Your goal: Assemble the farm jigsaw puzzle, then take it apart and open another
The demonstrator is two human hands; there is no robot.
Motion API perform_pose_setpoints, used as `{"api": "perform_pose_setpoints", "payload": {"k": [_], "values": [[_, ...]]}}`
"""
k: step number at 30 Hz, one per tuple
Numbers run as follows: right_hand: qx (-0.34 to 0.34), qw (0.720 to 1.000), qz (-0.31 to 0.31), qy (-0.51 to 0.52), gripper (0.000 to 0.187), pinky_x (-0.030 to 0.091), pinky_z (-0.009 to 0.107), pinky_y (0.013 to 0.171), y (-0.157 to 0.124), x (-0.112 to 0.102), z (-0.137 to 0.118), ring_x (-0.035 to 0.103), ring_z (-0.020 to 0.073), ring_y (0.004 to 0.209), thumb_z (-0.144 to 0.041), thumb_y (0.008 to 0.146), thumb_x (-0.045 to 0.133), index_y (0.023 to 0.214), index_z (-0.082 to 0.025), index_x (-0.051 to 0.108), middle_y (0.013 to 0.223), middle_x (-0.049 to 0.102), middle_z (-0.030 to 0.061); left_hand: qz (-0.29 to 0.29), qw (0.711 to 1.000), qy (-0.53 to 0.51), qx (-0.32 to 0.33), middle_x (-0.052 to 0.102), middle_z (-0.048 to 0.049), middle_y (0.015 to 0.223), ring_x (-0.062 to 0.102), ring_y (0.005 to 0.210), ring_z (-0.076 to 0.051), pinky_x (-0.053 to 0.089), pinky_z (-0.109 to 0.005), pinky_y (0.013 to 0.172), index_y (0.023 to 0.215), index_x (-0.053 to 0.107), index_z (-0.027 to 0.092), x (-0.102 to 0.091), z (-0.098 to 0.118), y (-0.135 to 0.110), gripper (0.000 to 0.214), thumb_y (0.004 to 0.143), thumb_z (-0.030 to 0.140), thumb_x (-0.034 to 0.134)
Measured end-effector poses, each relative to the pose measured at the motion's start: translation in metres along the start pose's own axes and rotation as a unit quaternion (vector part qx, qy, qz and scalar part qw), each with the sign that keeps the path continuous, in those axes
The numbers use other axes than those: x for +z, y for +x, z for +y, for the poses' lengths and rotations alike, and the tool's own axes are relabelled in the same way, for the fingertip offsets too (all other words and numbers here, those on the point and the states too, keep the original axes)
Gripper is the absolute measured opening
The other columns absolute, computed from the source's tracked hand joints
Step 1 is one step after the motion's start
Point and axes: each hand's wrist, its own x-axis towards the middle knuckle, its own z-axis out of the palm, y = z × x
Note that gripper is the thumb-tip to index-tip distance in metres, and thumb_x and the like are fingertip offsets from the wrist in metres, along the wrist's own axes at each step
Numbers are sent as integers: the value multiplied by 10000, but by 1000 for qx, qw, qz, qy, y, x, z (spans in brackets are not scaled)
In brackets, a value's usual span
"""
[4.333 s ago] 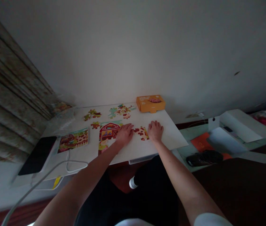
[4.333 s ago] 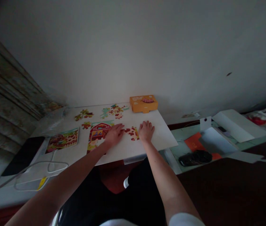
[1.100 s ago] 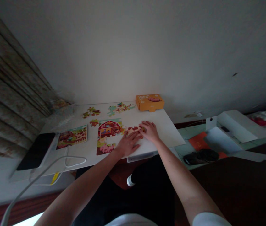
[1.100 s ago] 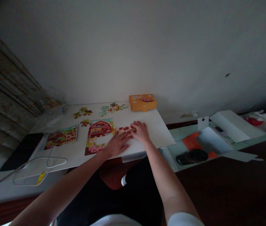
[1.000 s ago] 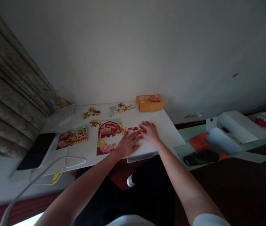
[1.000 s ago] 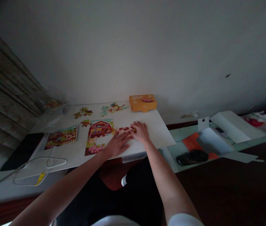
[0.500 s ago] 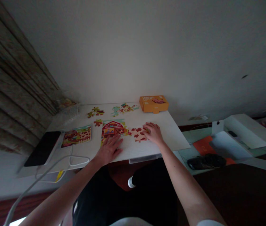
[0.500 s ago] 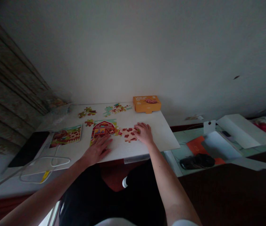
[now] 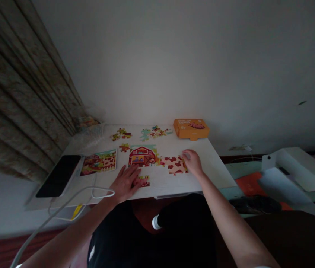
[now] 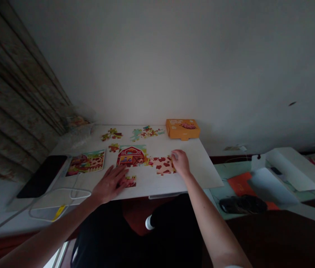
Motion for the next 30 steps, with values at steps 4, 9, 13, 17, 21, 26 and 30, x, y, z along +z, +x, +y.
{"api": "perform_pose_setpoints", "payload": {"k": [4,9,13,17,21,26,30], "values": [[-41,997,-56,-16,274,484,427,1062,35,24,-28,666,253,1123,-283,941,528,1099,-227,745,1149,742,101,8,1000,-4,-14,567,-158,1524,526,1419,-312,340,-594,1234,1410,614,181,2,3,1,497,1031,475,480],[-64,988,-135,-43,292,484,409,1060,80,76,-82,657,249,1180,-272,942,580,1191,-225,724,1235,726,99,3,1000,-11,-23,580,-144,1510,519,1422,-309,325,-587,1246,1399,628,205,-2,8,1,479,1033,483,496],[-92,978,-171,-76,333,442,487,1115,103,114,-130,594,301,1299,-351,950,628,1256,-240,699,1354,683,109,-2,999,-20,-31,587,-139,1501,517,1418,-303,309,-581,1254,1392,627,205,-7,11,2,486,1039,510,491],[-128,968,-188,-105,375,367,575,1168,126,143,-171,584,334,1316,-412,941,669,1274,-241,691,1378,675,123,-15,999,-31,-41,585,-136,1503,506,1425,-303,295,-582,1259,1385,628,205,-10,13,3,480,1036,511,505],[-155,956,-232,-95,416,446,472,1122,143,172,-206,609,307,1296,-417,934,689,1316,-253,674,1398,673,105,-26,998,-35,-44,574,-140,1514,497,1434,-308,296,-590,1256,1391,619,195,-12,13,3,485,1035,504,504],[-156,949,-262,-86,500,468,511,1095,143,198,-238,564,336,1349,-417,945,666,1412,-247,616,1441,645,112,-26,998,-44,-44,591,-140,1492,500,1431,-310,290,-592,1259,1391,622,206,-13,13,4,485,1036,511,496],[-167,943,-275,-83,540,430,577,1118,141,208,-251,515,342,1390,-416,933,674,1445,-270,582,1472,616,115,-33,997,-49,-46,585,-149,1495,486,1440,-319,291,-601,1258,1398,616,190,-14,13,4,509,1032,519,491]]}}
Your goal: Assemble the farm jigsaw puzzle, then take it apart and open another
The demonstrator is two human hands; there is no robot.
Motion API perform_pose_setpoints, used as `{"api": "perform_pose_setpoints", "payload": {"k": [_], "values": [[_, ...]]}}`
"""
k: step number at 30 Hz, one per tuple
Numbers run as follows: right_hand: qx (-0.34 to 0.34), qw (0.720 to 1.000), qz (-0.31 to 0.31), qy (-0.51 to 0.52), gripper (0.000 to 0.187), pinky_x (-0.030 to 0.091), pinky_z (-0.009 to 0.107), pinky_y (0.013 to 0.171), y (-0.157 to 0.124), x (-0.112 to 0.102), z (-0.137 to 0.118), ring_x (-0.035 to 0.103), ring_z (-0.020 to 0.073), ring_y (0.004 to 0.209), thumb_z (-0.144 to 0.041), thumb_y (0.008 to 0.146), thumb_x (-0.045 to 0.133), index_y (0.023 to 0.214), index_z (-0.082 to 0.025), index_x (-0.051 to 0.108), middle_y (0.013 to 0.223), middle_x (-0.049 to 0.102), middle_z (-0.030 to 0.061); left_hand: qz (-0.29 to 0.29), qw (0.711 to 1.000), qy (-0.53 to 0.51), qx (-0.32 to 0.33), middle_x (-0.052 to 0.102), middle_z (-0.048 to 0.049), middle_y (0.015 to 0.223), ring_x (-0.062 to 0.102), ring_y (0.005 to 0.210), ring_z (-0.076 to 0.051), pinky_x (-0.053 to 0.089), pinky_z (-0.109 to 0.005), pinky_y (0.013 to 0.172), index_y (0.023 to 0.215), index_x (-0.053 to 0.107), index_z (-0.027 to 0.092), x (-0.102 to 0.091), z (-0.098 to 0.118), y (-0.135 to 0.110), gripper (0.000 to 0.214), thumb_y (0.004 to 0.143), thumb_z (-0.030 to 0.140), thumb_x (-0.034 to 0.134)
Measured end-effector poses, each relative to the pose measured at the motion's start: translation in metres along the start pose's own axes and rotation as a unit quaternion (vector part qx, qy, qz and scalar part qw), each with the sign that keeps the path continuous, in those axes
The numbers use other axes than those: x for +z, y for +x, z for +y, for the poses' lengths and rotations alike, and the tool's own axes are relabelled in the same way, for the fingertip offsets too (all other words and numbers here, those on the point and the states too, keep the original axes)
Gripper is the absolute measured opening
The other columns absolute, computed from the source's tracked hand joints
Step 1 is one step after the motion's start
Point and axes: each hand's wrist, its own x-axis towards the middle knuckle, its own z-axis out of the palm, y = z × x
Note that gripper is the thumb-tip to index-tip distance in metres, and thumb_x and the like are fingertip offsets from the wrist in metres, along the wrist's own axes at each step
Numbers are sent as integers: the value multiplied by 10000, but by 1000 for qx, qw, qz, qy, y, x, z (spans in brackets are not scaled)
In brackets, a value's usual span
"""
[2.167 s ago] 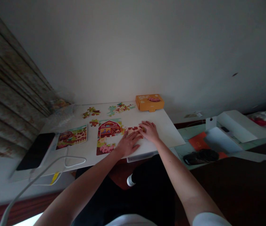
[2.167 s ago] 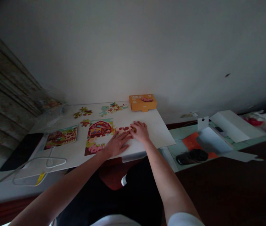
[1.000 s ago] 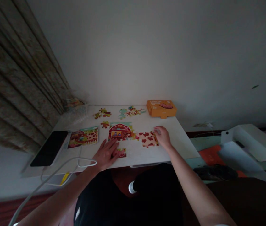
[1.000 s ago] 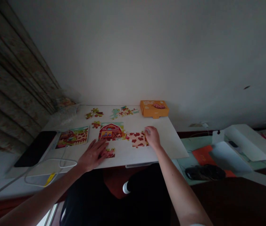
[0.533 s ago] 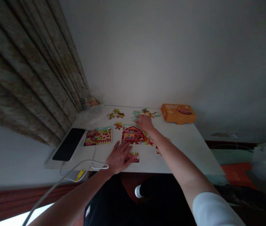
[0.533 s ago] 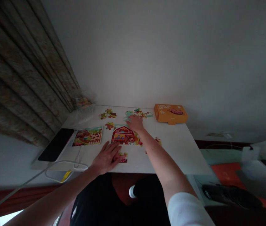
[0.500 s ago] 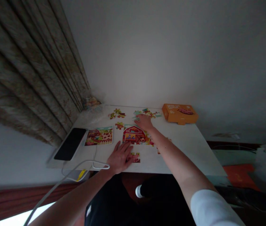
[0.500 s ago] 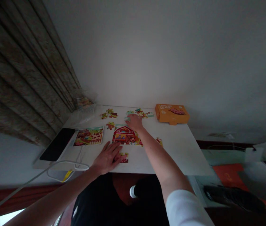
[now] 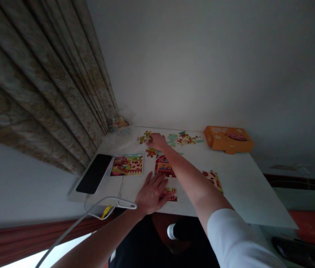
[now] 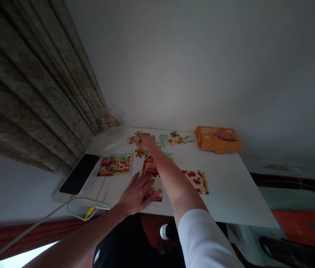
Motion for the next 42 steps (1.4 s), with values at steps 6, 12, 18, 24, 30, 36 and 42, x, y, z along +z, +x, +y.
{"api": "perform_pose_setpoints", "payload": {"k": [6,12,18,24,30,36,42], "values": [[-88,995,-52,-8,627,301,624,1206,15,4,-21,322,318,1535,-365,913,687,1508,-292,502,1653,413,84,-22,1000,-5,-6,571,-130,1516,461,1458,-311,275,-609,1263,1406,603,184,-3,0,1,528,1044,534,444],[-64,994,-82,-15,668,283,661,1190,21,7,-34,361,337,1509,-320,952,643,1575,-293,403,1621,454,116,-12,1000,-18,-4,573,-119,1512,463,1455,-301,275,-608,1262,1423,586,218,-4,0,1,505,1037,523,470],[-4,999,-52,-10,518,437,520,1092,24,5,-31,502,363,1377,-365,872,762,1347,-198,638,1438,597,186,-10,1000,-22,-5,576,-124,1505,461,1453,-307,273,-618,1260,1401,599,203,-2,0,0,503,1033,523,475],[48,995,-53,69,433,531,355,953,25,-1,-29,666,269,1140,-228,785,839,1195,-195,703,1223,717,114,-3,1000,-24,-1,583,-130,1496,485,1433,-305,283,-608,1257,1407,602,206,-2,-2,1,484,1034,491,483],[11,966,62,251,259,521,340,1011,-3,-2,-24,689,196,1095,-198,924,679,1174,-251,716,1206,740,40,0,1000,-15,-1,583,-125,1506,503,1422,-310,285,-606,1256,1384,618,200,1,-6,2,457,1022,465,534],[27,873,143,466,385,590,341,838,-80,-7,10,704,177,905,-423,935,642,1291,-282,667,1199,729,41,8,1000,8,9,610,-122,1478,524,1405,-307,322,-598,1238,1362,639,209,1,-5,3,447,1038,483,499],[100,831,215,503,564,595,346,819,-191,-28,68,686,212,992,-477,858,703,1397,-331,621,1280,697,51,20,999,27,17,603,-129,1489,533,1403,-311,335,-581,1236,1386,637,211,4,-8,2,455,1029,454,496]]}}
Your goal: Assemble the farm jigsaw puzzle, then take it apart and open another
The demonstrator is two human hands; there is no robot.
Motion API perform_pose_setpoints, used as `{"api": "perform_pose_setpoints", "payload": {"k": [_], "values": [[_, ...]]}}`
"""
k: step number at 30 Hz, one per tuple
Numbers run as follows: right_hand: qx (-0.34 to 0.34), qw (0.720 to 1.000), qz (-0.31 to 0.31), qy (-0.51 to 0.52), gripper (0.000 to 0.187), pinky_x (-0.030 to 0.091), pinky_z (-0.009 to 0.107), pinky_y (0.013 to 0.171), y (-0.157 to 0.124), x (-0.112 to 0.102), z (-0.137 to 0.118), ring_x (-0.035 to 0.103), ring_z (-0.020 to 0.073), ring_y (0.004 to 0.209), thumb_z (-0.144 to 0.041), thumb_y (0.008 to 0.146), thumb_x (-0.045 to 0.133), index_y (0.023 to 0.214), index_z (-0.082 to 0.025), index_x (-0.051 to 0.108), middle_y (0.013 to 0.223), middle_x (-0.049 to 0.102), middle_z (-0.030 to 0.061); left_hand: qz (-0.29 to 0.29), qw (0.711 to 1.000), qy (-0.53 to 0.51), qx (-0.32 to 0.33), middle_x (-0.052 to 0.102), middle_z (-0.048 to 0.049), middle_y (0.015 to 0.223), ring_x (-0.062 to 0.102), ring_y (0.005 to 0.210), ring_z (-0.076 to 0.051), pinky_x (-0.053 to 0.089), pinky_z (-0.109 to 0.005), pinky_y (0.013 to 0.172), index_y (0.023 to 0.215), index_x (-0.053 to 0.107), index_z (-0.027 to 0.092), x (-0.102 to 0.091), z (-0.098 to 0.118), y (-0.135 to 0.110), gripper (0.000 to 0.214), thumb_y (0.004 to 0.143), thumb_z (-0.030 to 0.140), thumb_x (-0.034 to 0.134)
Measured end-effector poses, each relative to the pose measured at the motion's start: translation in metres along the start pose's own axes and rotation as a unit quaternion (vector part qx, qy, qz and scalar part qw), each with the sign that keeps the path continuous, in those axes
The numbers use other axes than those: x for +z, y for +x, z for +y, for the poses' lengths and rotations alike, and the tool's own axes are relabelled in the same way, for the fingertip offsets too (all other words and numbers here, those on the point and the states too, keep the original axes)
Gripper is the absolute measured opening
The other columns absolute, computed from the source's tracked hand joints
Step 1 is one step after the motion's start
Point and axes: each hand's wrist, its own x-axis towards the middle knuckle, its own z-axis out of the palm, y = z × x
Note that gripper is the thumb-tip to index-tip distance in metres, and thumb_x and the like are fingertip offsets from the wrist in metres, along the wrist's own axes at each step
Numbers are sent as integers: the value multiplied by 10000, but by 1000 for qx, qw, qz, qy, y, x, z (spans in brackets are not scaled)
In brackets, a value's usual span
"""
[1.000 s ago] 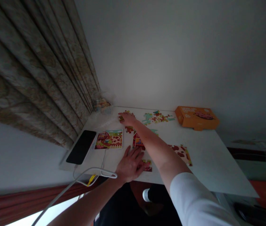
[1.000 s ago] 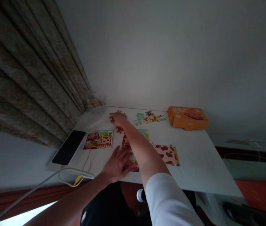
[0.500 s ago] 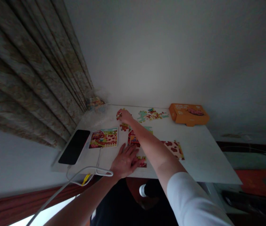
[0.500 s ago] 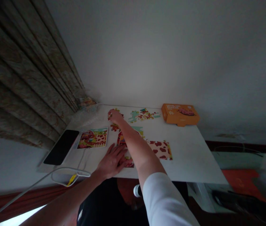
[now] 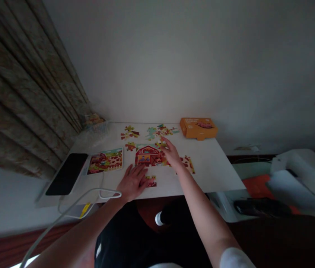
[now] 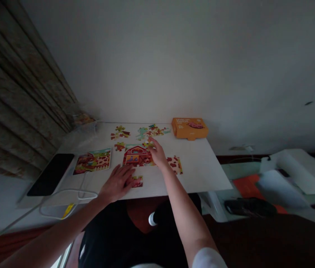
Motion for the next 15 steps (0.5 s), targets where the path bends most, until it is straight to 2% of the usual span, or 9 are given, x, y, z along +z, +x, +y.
{"api": "perform_pose_setpoints", "payload": {"k": [3,6,8,10,15], "values": [[49,997,51,35,632,600,315,716,-37,-45,2,684,174,826,-455,832,731,1434,-331,585,1218,707,48,-7,1000,6,9,593,-135,1500,535,1404,-313,337,-580,1235,1396,632,201,1,-2,0,472,1024,447,479],[57,992,93,58,670,598,304,664,-65,-75,7,683,162,727,-460,797,776,1417,-299,579,1051,716,29,-7,1000,8,10,589,-137,1505,529,1411,-315,334,-582,1235,1402,629,203,3,-4,0,487,1027,456,449],[52,990,112,66,667,604,317,656,-77,-87,9,694,172,703,-474,774,800,1380,-294,586,985,707,18,-5,1000,7,9,599,-139,1494,538,1403,-316,335,-581,1234,1395,635,209,4,-5,1,494,1026,469,435],[47,989,124,69,641,615,334,671,-85,-94,10,711,185,725,-481,760,809,1339,-302,599,1004,707,22,-2,1000,2,9,604,-141,1488,548,1394,-323,341,-583,1229,1384,644,213,6,-6,1,499,1018,482,437],[33,986,144,74,609,621,328,668,-96,-103,11,717,193,786,-465,744,817,1293,-301,608,1031,708,25,3,1000,-10,11,611,-142,1481,554,1390,-336,353,-606,1218,1373,657,222,7,-8,2,489,1001,451,437]]}}
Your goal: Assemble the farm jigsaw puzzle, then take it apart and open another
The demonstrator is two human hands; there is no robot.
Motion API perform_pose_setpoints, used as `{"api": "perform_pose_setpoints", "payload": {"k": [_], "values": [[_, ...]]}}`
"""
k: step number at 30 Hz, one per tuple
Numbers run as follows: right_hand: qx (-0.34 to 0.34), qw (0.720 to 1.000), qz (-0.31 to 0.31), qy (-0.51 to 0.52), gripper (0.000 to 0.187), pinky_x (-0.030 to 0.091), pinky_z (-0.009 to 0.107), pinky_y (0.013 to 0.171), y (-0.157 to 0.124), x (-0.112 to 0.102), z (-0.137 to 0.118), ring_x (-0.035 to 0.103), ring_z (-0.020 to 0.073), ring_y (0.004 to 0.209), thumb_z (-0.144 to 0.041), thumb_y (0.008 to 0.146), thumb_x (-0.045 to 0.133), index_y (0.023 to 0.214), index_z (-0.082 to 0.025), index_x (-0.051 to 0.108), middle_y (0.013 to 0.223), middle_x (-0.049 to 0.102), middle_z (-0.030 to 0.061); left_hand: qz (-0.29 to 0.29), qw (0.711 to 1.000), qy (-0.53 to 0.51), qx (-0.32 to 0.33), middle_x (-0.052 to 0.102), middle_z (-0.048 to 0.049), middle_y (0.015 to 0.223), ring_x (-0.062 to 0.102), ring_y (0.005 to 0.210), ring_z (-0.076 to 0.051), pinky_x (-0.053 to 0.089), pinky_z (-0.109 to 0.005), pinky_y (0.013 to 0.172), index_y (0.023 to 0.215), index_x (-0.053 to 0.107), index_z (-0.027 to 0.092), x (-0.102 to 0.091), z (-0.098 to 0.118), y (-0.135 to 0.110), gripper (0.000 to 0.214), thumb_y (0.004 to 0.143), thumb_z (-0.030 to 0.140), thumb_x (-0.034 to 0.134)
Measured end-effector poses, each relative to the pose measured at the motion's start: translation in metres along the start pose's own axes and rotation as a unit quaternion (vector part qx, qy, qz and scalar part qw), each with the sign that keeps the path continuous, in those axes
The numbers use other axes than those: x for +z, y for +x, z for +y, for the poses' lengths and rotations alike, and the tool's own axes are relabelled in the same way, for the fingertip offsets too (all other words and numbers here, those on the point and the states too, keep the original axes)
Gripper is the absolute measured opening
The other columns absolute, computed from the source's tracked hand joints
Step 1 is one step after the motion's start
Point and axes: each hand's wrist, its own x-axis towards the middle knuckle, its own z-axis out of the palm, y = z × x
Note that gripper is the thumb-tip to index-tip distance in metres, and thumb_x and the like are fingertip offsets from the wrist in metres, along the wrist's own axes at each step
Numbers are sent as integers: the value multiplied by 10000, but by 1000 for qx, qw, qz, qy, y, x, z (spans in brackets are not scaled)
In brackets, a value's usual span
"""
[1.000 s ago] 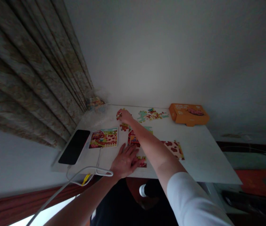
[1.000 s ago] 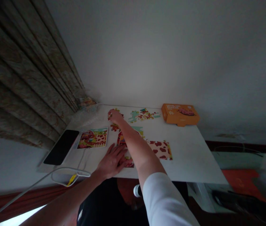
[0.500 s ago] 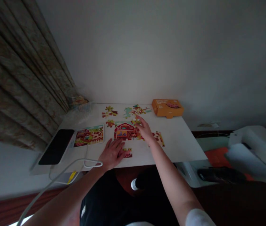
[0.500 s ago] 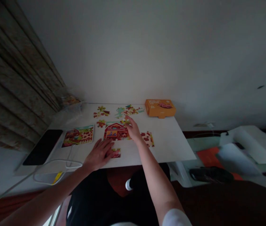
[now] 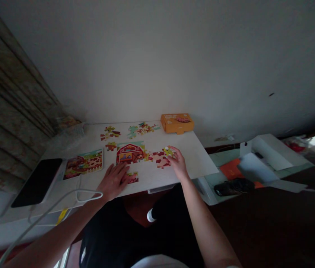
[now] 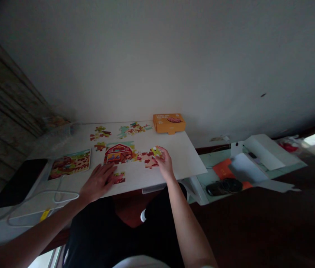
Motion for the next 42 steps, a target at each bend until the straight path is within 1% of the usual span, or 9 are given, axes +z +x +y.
{"api": "perform_pose_setpoints", "payload": {"k": [4,8,12,20,24,30,36,39,42], "values": [[-1,1000,28,4,601,590,300,625,0,-6,3,696,173,706,-445,732,818,1265,-270,602,952,715,13,-7,1000,10,2,606,-145,1487,549,1397,-328,348,-601,1222,1380,652,215,0,0,0,486,993,419,439],[-37,997,57,-32,488,581,317,719,7,-13,6,705,193,801,-469,748,801,1143,-230,646,941,735,38,-9,1000,23,-1,599,-160,1492,544,1404,-328,351,-605,1219,1385,647,190,1,0,0,501,1007,421,413],[-52,994,83,-39,474,569,337,778,17,-20,8,699,194,807,-490,728,812,1084,-215,663,901,743,35,-3,1000,21,3,605,-147,1489,550,1401,-319,353,-589,1224,1386,647,207,2,0,-1,491,1008,434,431],[-59,994,74,-58,425,570,384,868,21,-22,6,720,223,898,-484,739,788,1065,-229,691,1013,774,66,2,1000,8,2,602,-151,1490,547,1403,-334,351,-603,1225,1389,648,206,1,0,-1,482,1002,434,473],[-77,989,61,-110,407,559,414,908,37,-22,11,713,239,955,-510,787,718,1077,-225,699,1115,770,91,-4,1000,3,-6,594,-139,1501,541,1408,-326,352,-593,1230,1398,643,226,-3,4,-2,464,999,408,491],[-88,952,67,-285,396,554,424,867,83,-37,27,695,248,868,-468,847,581,1096,-189,710,988,767,104,-21,1000,11,-13,564,-136,1532,502,1443,-306,317,-591,1247,1413,619,199,-7,9,-2,451,1012,354,484],[-142,886,91,-433,425,494,465,988,94,-41,38,652,297,1048,-307,875,474,1215,-157,681,1138,694,174,-29,999,-5,-16,560,-127,1534,488,1449,-295,285,-589,1258,1429,606,224,-8,10,-4,456,994,332,520],[-146,866,95,-469,410,480,449,983,91,-38,39,615,299,1069,-297,904,436,1215,-168,671,1140,659,176,-12,999,-17,-40,541,-118,1551,484,1452,-268,266,-568,1270,1434,590,232,-10,-3,1,440,1018,329,484],[-146,855,90,-490,362,476,441,958,90,-36,39,592,302,1061,-287,916,430,1167,-189,671,1112,650,165,21,996,2,-81,546,-116,1540,483,1448,-265,273,-539,1272,1403,601,222,-17,-30,18,413,1023,294,455]]}}
